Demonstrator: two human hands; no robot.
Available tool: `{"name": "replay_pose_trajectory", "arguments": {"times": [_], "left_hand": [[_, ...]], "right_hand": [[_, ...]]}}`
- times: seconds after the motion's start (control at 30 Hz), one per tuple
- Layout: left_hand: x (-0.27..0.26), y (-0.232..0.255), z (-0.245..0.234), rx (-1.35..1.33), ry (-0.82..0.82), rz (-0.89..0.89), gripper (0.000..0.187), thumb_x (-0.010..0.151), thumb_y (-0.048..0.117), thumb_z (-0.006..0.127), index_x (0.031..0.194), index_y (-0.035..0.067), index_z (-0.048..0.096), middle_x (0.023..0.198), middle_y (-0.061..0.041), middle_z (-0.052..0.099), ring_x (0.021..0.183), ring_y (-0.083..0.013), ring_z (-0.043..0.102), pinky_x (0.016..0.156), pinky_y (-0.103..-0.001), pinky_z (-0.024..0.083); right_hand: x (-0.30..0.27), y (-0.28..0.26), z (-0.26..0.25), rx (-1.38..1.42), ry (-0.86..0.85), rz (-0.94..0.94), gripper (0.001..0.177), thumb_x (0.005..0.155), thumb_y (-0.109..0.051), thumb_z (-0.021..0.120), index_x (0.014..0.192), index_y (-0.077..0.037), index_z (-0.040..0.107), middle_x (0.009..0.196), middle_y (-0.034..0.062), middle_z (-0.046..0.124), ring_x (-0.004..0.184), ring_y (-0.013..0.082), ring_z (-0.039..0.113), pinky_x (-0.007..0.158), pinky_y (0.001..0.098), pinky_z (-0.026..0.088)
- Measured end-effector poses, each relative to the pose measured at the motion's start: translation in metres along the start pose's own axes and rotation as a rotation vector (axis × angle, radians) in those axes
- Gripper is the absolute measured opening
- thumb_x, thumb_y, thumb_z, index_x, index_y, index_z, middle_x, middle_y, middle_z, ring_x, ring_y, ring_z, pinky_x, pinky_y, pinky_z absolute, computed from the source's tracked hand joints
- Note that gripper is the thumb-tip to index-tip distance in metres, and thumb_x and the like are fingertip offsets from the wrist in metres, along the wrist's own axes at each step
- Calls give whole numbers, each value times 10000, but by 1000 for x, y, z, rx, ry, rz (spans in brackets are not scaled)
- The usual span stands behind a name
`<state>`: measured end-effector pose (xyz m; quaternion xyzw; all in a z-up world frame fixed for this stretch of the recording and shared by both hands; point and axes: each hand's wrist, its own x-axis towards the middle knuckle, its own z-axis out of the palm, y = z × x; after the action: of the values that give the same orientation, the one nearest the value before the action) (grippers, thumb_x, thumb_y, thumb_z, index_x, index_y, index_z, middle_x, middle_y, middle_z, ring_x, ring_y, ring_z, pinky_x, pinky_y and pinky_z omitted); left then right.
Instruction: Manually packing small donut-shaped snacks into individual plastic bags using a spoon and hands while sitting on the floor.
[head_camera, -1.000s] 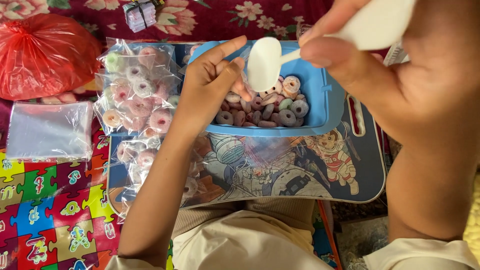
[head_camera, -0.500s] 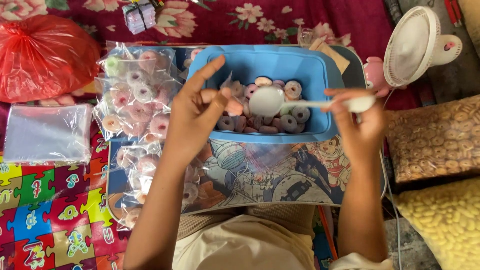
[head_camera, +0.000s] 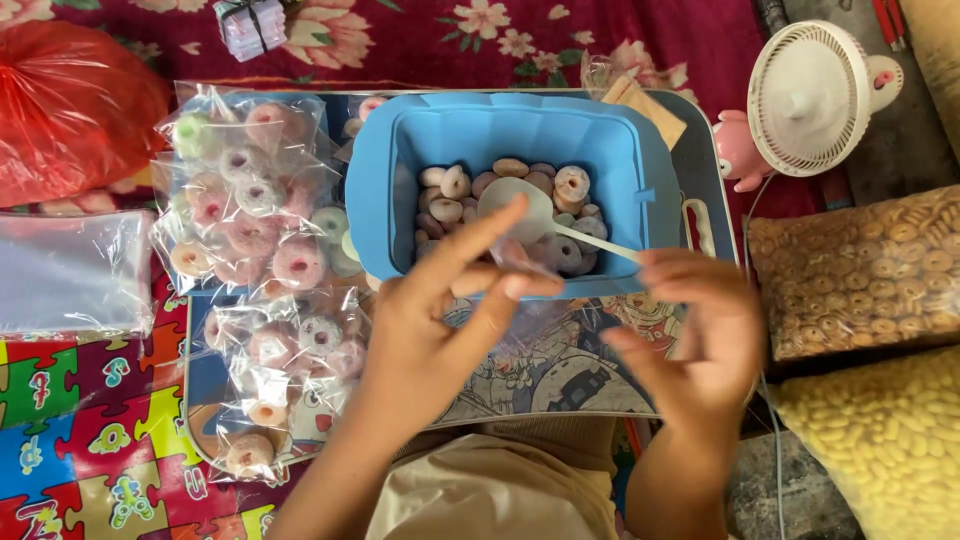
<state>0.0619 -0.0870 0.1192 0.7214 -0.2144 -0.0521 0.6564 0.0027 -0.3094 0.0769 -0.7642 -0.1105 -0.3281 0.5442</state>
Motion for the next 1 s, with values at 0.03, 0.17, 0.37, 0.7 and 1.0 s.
{"name": "replay_pose_trajectory", "arguments": {"times": [0.03, 0.17, 0.37, 0.7, 1.0], "left_hand": [[-3, 1, 4, -34, -28, 75, 476, 1081, 277, 564, 1528, 200, 423, 1112, 3, 834, 775, -66, 513, 847, -271, 519], [-15, 15, 10, -79, -106, 167, 499, 1069, 205, 623, 1522, 125, 428, 1152, -39, 815, 1153, -121, 757, 1104, -327, 593], [-44, -16, 4, 58, 32, 111, 423, 992, 204, 702, 1385, 124, 565, 1016, -11, 635, 952, -161, 661, 947, -326, 539], [-64, -53, 21, -45, 7, -5, 67, 986, 208, 676, 1020, 152, 666, 1133, -62, 681, 1112, -228, 683, 1007, -375, 521], [-63, -56, 18, 255, -28, 211, 74, 1039, 94, 613, 1025, 155, 652, 1008, -1, 631, 934, -184, 612, 881, -335, 426]], "right_hand": [[1, -5, 8, -11, -91, 5, 414, 907, -56, 766, 1234, -58, 512, 1238, 105, 573, 1251, 279, 631, 1180, 391, 558], [1, -6, 33, 176, -130, 46, 305, 900, -87, 757, 1097, -64, 525, 993, 143, 674, 978, 266, 718, 936, 408, 669], [-46, 14, 27, 325, -50, 248, 292, 974, 3, 644, 1165, -133, 471, 984, 91, 628, 925, 265, 735, 868, 408, 622], [-80, 20, 34, 374, -165, 325, 261, 997, -9, 650, 1173, -99, 481, 1022, 96, 676, 924, 208, 730, 835, 338, 629], [-48, -7, 22, -263, -280, -25, 385, 979, -490, 574, 1113, -138, 655, 1230, 55, 605, 1360, 290, 520, 1191, 447, 434]]}}
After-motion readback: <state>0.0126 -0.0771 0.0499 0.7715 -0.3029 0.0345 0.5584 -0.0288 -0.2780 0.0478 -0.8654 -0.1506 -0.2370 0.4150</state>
